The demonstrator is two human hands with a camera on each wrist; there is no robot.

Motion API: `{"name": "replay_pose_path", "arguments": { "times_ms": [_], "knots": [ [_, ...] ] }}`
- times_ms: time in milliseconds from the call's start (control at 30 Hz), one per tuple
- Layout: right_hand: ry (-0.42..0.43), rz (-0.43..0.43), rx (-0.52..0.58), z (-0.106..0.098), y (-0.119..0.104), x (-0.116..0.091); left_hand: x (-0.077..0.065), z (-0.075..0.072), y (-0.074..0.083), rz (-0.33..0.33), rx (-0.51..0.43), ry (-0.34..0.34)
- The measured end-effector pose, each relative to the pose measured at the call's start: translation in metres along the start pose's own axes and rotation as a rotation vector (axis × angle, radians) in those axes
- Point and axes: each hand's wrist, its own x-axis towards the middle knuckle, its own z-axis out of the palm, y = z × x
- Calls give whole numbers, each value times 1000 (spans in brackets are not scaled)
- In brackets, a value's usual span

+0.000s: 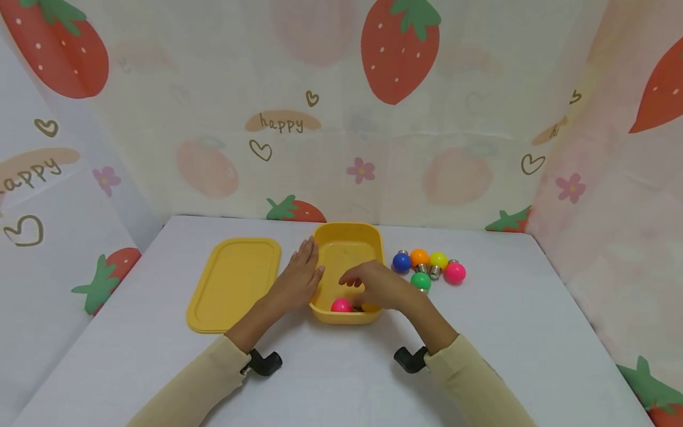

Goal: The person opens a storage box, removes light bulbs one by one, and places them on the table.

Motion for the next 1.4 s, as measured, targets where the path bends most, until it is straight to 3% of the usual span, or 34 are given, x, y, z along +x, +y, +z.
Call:
{"name": "replay_pose_path", "arguments": {
  "times_ms": [200,433,633,900,1400],
  "knots": [
    [-60,18,-59,6,-3,10,1,1,0,6,-7,10],
    [-108,-81,-117,13,-2,17,1,1,-1,3,6,3],
    [-112,-115,-93,13,-5,16,2,1,0,-2,11,-5],
    [-71,-61,-40,15,-1,16,2,2,-1,0,10,-6],
    [108,-89,37,14,7,12,1,3,-1,-19,10,-7]
  ]
}}
